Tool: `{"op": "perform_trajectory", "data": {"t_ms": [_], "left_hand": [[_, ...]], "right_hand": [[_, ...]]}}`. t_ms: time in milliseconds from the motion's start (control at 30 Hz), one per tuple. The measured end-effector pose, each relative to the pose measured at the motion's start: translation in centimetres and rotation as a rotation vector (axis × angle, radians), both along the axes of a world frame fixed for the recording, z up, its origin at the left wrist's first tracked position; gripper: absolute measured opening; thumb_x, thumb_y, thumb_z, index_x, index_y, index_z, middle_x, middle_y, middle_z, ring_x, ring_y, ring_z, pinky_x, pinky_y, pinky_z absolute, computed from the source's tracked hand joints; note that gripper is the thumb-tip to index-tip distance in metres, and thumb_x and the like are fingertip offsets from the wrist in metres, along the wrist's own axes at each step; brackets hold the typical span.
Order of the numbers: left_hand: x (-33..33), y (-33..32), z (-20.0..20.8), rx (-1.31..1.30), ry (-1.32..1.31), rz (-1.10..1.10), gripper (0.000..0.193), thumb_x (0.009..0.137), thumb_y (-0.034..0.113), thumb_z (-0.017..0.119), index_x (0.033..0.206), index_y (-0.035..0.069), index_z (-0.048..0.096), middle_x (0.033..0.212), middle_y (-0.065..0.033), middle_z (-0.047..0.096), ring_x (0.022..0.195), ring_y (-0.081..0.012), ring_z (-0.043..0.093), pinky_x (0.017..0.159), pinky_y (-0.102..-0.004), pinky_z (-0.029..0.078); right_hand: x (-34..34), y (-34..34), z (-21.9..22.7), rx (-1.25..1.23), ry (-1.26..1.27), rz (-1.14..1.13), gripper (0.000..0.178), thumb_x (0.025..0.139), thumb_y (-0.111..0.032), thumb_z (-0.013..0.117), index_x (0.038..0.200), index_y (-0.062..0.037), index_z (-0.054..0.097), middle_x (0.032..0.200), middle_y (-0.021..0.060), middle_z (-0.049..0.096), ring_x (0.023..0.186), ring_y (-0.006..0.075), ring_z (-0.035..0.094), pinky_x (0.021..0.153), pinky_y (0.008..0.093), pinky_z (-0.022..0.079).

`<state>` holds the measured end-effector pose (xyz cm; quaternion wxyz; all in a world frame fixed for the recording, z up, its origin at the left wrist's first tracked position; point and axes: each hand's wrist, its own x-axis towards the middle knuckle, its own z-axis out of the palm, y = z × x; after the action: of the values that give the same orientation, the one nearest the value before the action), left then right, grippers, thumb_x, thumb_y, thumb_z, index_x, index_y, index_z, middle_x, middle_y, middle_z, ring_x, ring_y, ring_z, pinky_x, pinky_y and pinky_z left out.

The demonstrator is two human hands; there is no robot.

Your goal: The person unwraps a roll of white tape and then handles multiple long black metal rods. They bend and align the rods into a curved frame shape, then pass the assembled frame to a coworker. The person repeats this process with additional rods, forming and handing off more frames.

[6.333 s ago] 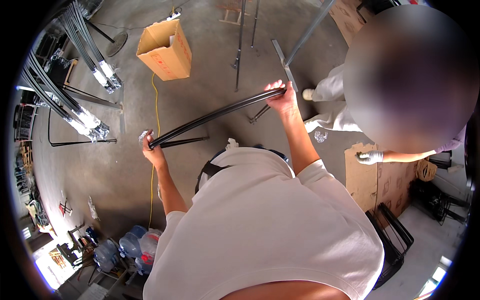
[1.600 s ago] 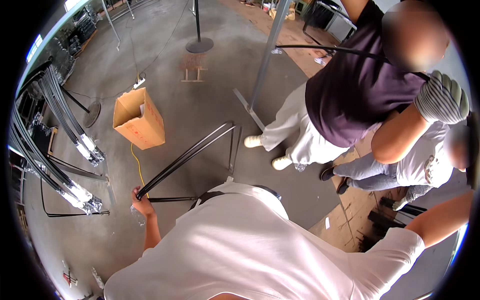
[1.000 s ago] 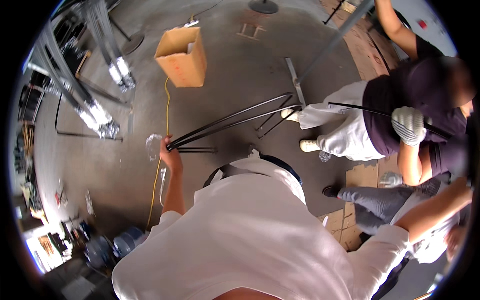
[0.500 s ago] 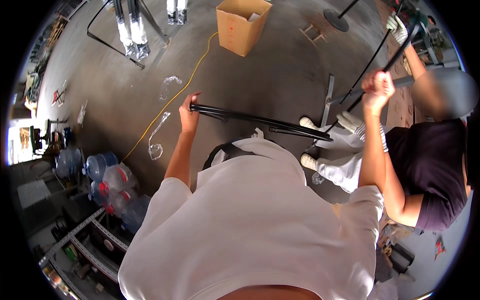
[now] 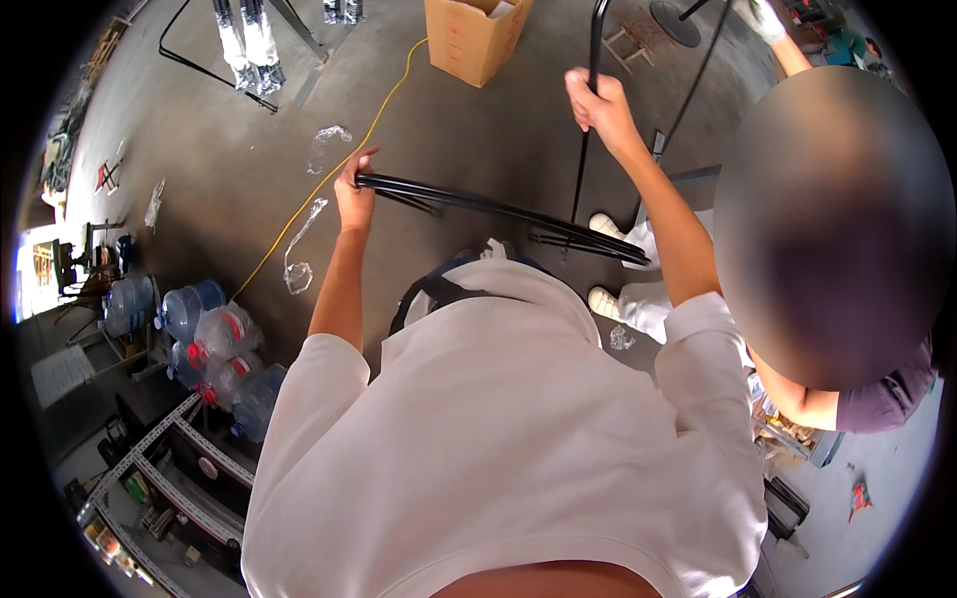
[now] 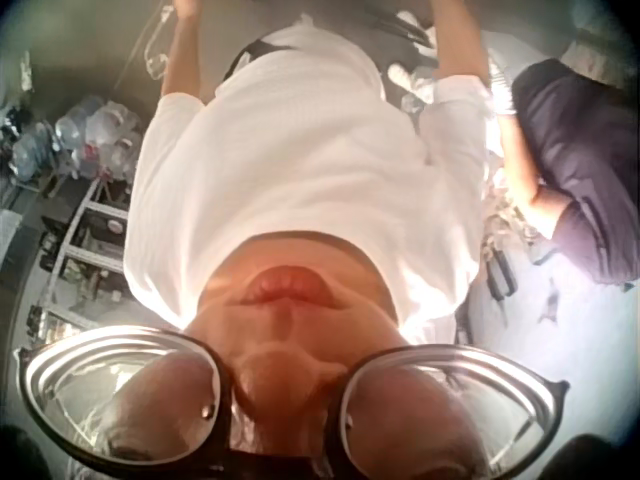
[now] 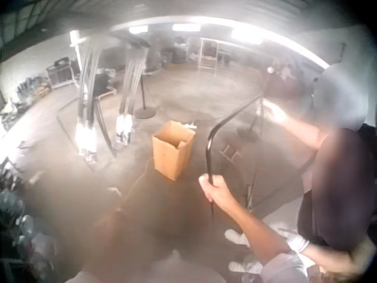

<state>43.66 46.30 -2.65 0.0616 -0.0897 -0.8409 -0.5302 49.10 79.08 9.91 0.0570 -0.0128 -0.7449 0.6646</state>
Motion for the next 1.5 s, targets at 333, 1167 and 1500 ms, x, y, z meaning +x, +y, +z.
{"op": "perform_trajectory", "data": {"t_ms": [333, 1167, 1500], "left_hand": [[1.5, -0.2, 0.7, 0.081, -0.044, 0.004, 0.031, 0.089, 0.027, 0.042, 0.094, 0.003, 0.06, 0.058, 0.0023, 0.042, 0.055, -0.0059, 0.041, 0.052, -0.0203, 0.037], [0.0, 0.4, 0.6, -0.014, 0.062, -0.042, 0.03, 0.089, 0.026, 0.041, 0.095, 0.003, 0.059, 0.055, 0.0004, 0.042, 0.055, -0.0077, 0.041, 0.055, -0.0222, 0.037], [0.0, 0.2, 0.2, 0.239, -0.013, -0.071, 0.013, 0.076, -0.005, 0.041, 0.076, 0.002, 0.051, 0.073, -0.0068, 0.058, 0.067, -0.013, 0.053, 0.062, -0.0258, 0.043]], "right_hand": [[5.5, 6.2, -4.3, -0.158, -0.264, 0.131, 0.043, 0.088, -0.031, 0.04, 0.053, -0.0108, 0.03, 0.043, -0.0046, 0.027, 0.036, 0.0058, 0.024, 0.035, 0.0209, 0.023], [8.8, 12.1, -2.1, 0.458, -0.608, -0.357, 0.037, 0.08, -0.036, 0.05, 0.063, -0.0032, 0.052, 0.046, 0.0015, 0.037, 0.043, 0.0112, 0.033, 0.042, 0.0273, 0.028], [12.1, 5.6, -0.7, 0.883, -0.19, -0.271, 0.034, 0.077, -0.027, 0.054, 0.057, -0.0009, 0.045, 0.049, 0.0157, 0.041, 0.044, 0.0285, 0.038, 0.045, 0.0379, 0.029]]}}
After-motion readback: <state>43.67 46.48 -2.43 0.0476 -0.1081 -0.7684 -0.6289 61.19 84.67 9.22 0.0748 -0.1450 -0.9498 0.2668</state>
